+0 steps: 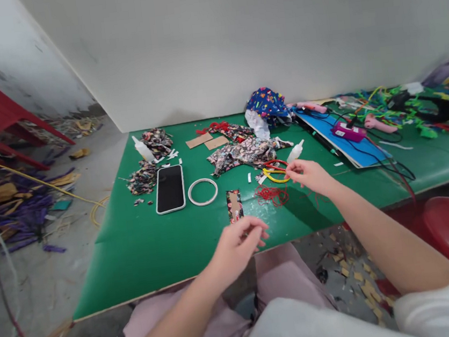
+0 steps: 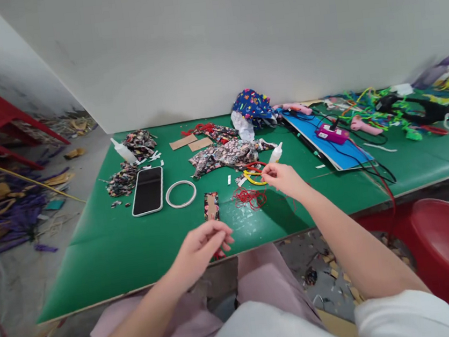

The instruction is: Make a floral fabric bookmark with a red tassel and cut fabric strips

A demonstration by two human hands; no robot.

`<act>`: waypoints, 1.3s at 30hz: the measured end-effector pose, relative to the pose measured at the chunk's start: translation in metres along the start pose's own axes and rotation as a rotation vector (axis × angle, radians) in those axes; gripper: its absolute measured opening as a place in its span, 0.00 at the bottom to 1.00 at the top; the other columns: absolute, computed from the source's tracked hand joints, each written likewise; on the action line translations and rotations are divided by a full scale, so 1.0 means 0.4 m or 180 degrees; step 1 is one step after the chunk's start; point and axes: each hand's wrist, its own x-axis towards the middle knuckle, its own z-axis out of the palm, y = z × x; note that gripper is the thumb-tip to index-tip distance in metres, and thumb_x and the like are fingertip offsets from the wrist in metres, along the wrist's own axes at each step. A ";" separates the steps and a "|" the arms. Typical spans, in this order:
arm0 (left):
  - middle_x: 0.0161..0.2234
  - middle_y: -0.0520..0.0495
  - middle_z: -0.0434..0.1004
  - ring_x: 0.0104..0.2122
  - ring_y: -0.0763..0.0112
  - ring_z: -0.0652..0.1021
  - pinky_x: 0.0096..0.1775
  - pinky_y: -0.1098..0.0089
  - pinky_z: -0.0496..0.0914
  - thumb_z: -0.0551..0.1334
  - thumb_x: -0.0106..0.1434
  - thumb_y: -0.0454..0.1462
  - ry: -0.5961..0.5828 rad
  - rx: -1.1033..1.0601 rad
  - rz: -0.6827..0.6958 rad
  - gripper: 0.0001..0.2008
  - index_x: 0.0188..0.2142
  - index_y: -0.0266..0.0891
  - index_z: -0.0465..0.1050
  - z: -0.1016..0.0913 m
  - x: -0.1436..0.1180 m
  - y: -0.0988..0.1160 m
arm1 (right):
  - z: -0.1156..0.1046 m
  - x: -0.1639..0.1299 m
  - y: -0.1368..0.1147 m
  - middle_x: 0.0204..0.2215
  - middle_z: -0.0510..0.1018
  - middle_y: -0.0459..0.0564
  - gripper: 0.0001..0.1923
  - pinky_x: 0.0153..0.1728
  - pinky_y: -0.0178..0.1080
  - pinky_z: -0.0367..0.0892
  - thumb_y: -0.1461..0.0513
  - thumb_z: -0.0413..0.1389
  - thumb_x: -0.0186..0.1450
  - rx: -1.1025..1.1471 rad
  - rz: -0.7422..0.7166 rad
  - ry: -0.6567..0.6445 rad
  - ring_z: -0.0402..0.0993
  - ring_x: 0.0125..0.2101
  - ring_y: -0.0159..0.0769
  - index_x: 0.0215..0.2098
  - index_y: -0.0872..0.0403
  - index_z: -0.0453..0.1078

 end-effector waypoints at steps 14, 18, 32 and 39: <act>0.30 0.49 0.75 0.32 0.69 0.76 0.34 0.70 0.70 0.56 0.58 0.42 0.0868 0.1044 0.0679 0.11 0.34 0.38 0.70 -0.147 0.250 0.065 | 0.016 0.045 -0.003 0.23 0.76 0.44 0.06 0.25 0.33 0.69 0.60 0.56 0.55 0.1301 0.0001 0.0007 0.70 0.21 0.28 0.30 0.54 0.68; 0.31 0.48 0.76 0.35 0.66 0.77 0.37 0.68 0.70 0.56 0.58 0.42 0.0928 0.1310 0.0700 0.10 0.34 0.39 0.72 -0.159 0.298 0.010 | 0.021 0.068 0.016 0.24 0.77 0.44 0.07 0.28 0.34 0.71 0.61 0.57 0.55 0.1521 -0.0043 0.0115 0.72 0.23 0.29 0.32 0.54 0.69; 0.33 0.49 0.78 0.36 0.66 0.77 0.37 0.70 0.68 0.53 0.62 0.42 0.1016 0.1895 0.0912 0.12 0.38 0.41 0.72 -0.149 0.298 -0.004 | 0.033 0.028 0.083 0.21 0.77 0.48 0.13 0.22 0.32 0.68 0.55 0.60 0.53 0.2027 0.0329 0.0760 0.73 0.22 0.30 0.30 0.57 0.72; 0.32 0.50 0.78 0.34 0.67 0.76 0.35 0.71 0.66 0.53 0.62 0.42 0.0913 0.2137 0.0883 0.13 0.39 0.42 0.72 -0.150 0.297 0.001 | -0.006 0.017 0.111 0.21 0.76 0.45 0.15 0.17 0.29 0.64 0.51 0.55 0.58 0.1906 0.0457 0.1115 0.70 0.17 0.27 0.35 0.54 0.65</act>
